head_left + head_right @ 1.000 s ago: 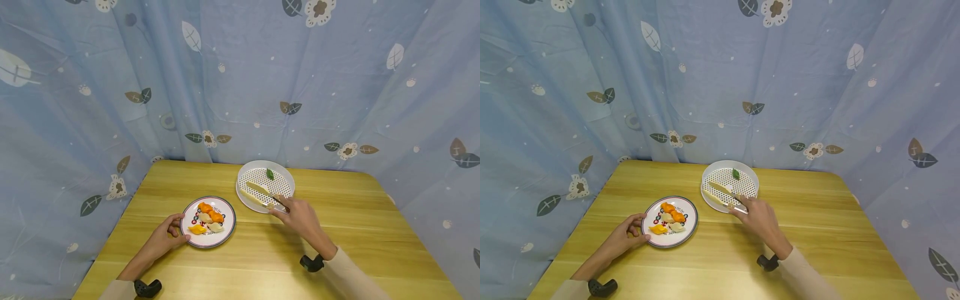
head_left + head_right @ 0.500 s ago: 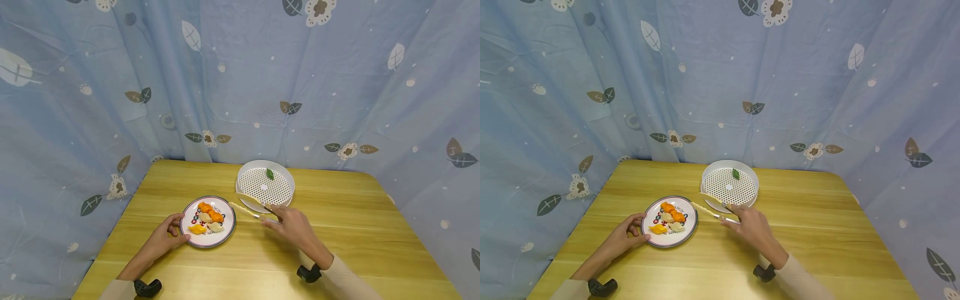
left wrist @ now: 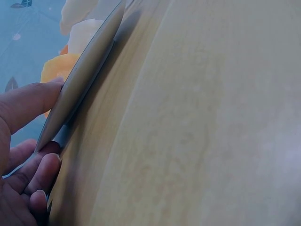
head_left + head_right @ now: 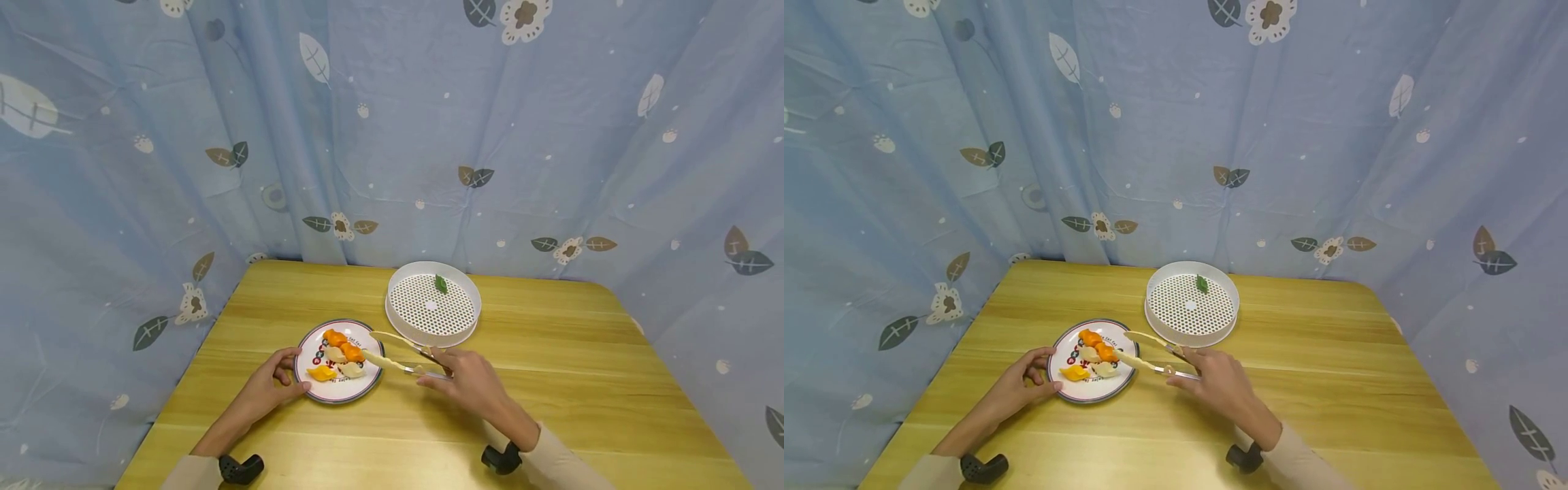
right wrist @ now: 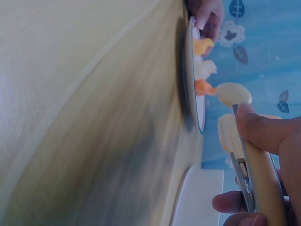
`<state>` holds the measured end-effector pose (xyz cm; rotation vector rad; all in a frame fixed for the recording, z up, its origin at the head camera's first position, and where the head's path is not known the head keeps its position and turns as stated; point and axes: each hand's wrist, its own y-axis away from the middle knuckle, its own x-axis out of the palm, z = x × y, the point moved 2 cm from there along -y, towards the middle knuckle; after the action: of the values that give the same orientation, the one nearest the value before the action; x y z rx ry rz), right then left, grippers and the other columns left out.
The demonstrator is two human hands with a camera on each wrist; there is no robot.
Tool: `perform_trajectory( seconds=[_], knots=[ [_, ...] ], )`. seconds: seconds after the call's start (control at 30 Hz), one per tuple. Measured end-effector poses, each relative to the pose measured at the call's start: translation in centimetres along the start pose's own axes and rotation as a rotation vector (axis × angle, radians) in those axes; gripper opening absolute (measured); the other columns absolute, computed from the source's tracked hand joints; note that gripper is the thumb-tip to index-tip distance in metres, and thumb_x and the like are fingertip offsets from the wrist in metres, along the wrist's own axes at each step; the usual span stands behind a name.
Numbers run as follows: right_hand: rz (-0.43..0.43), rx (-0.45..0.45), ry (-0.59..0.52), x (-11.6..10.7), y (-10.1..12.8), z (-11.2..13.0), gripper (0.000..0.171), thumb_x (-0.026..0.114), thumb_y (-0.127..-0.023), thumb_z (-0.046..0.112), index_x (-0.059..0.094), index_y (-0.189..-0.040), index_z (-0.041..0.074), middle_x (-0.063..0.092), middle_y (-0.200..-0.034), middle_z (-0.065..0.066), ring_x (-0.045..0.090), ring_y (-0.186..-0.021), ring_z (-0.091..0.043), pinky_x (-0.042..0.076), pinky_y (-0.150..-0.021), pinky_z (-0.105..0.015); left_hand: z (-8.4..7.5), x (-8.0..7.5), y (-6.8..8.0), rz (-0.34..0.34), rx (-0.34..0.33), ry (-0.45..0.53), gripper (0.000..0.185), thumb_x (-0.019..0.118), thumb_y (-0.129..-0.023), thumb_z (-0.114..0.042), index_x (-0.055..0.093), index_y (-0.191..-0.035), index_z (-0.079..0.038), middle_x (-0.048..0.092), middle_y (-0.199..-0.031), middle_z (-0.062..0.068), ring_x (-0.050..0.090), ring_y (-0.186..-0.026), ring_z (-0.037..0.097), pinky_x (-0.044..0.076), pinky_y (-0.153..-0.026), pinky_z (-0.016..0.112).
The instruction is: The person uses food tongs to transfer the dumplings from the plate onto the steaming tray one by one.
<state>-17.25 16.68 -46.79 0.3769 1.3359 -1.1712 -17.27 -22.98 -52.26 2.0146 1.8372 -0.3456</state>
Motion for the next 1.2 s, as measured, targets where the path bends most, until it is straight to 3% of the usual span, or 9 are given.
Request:
perform_trajectory(
  seconds=[0.17,0.57,0.9,1.2],
  knots=[
    [0.016,-0.024,0.001,0.4,0.1,0.3,0.057,0.076,-0.085,0.061,0.076,-0.123,0.02,0.044,-0.066,0.013,0.037,-0.057,-0.001,0.034,-0.052,-0.022,0.0,-0.1,0.0,0.004,0.004,0.0,0.073,0.088,-0.084,-0.025,0.05,-0.145,-0.01,0.057,-0.12,0.011,0.049,-0.092,0.023,0.042,-0.071,0.027],
    [0.013,-0.056,0.016,1.7,-0.4,0.8,0.043,0.078,-0.083,0.059,0.073,-0.105,0.022,0.036,-0.066,0.015,0.034,-0.054,-0.002,0.03,-0.049,-0.023,0.0,0.0,-0.1,-0.002,-0.015,-0.015,0.074,0.088,-0.084,-0.028,0.05,-0.145,-0.011,0.057,-0.121,0.01,0.049,-0.092,0.023,0.042,-0.071,0.028],
    [0.035,-0.074,0.031,2.1,-1.2,0.9,0.045,0.077,-0.084,0.058,0.077,-0.111,0.023,0.042,-0.066,0.016,0.039,-0.057,-0.004,0.036,-0.05,-0.024,-0.1,0.0,0.0,0.002,-0.004,-0.005,0.073,0.088,-0.084,-0.027,0.051,-0.145,-0.011,0.057,-0.12,0.01,0.049,-0.092,0.023,0.042,-0.071,0.027],
    [0.03,-0.098,0.024,2.1,-1.4,0.9,0.04,0.079,-0.083,0.055,0.078,-0.106,0.022,0.039,-0.063,0.015,0.037,-0.056,-0.005,0.035,-0.048,-0.024,0.0,0.0,0.0,-0.004,-0.013,-0.008,0.074,0.089,-0.083,-0.029,0.051,-0.145,-0.012,0.057,-0.121,0.01,0.049,-0.092,0.023,0.041,-0.071,0.028]
  ],
)
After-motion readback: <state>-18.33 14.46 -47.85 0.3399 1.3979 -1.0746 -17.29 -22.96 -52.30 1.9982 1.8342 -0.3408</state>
